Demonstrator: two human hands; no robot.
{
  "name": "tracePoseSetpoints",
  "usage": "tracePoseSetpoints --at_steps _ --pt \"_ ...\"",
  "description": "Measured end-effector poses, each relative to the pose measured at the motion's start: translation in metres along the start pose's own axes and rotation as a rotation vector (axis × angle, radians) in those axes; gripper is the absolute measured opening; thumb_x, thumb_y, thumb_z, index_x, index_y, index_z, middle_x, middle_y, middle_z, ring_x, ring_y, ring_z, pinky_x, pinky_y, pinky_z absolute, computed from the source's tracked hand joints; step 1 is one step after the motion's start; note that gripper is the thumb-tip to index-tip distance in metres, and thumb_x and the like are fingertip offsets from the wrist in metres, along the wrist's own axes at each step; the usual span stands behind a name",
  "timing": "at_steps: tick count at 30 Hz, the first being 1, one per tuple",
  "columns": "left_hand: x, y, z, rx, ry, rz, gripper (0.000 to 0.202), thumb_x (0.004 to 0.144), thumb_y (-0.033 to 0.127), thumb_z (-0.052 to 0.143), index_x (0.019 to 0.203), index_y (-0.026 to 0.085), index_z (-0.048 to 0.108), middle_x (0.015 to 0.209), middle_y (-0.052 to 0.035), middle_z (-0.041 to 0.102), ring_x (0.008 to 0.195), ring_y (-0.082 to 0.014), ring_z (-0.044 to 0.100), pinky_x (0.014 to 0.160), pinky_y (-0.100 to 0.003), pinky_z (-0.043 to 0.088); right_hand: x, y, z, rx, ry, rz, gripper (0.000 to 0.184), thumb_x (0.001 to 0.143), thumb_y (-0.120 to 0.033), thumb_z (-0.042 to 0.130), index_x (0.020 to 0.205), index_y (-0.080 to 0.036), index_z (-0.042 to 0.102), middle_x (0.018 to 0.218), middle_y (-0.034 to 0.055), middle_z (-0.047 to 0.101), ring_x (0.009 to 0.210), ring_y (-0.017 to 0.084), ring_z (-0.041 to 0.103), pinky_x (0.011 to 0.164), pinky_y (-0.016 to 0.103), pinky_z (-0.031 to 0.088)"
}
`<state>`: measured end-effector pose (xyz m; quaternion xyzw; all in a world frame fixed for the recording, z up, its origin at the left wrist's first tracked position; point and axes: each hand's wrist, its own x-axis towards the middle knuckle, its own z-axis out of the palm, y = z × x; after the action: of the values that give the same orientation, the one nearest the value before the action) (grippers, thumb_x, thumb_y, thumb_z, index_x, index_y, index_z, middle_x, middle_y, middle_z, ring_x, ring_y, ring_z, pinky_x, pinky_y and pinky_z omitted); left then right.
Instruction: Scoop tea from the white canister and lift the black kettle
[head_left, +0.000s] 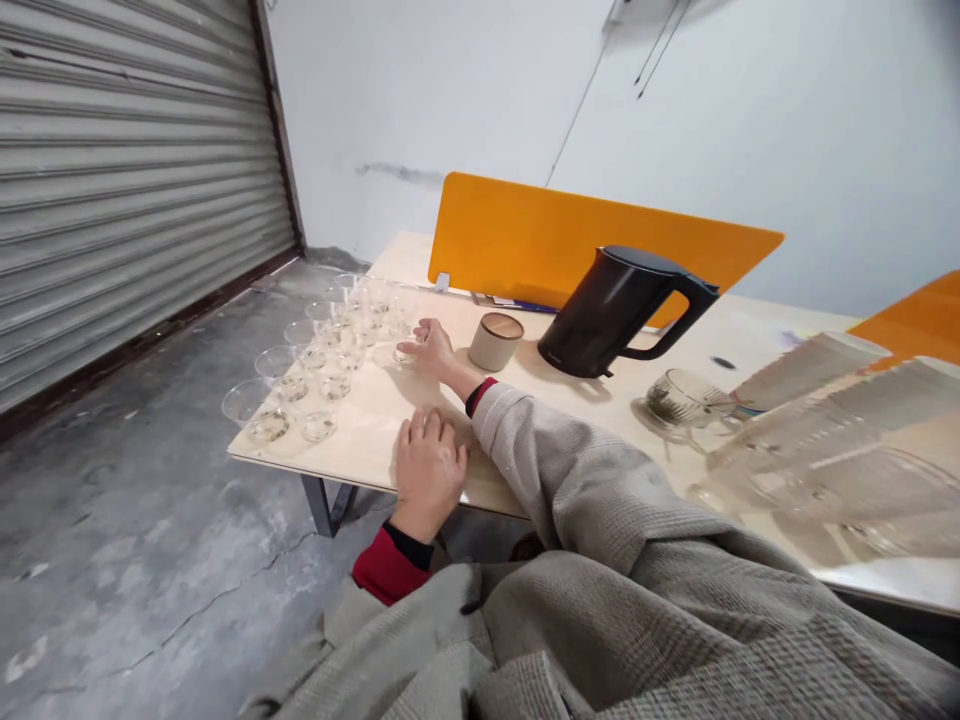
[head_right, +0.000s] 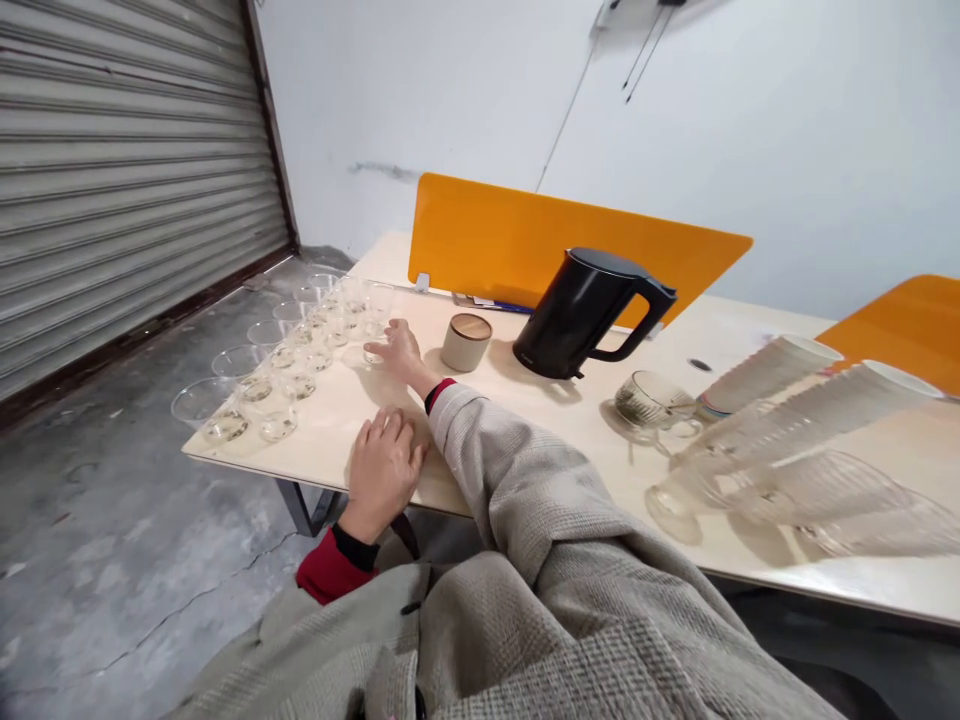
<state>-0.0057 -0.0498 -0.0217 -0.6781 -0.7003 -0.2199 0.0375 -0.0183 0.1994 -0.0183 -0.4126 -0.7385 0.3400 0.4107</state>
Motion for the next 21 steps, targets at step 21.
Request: tracePoseSetpoints --at_steps 21 --pt "-0.002 -0.001 0.007 -0.026 0.039 -0.007 0.040 0.105 0.038 0.057 0.135 0.020 0.075 0.155 -0.0175 0.067 0.149 -0.0395 0.057 0.123 -0.060 0.047 -0.004 -0.011 0.018 0.037 0.044 0.031 0.050 0.066 -0.036 0.083 0.101 -0.027 0.048 0.093 -0.0048 0.056 0.084 0.018 0.055 0.080 0.033 0.048"
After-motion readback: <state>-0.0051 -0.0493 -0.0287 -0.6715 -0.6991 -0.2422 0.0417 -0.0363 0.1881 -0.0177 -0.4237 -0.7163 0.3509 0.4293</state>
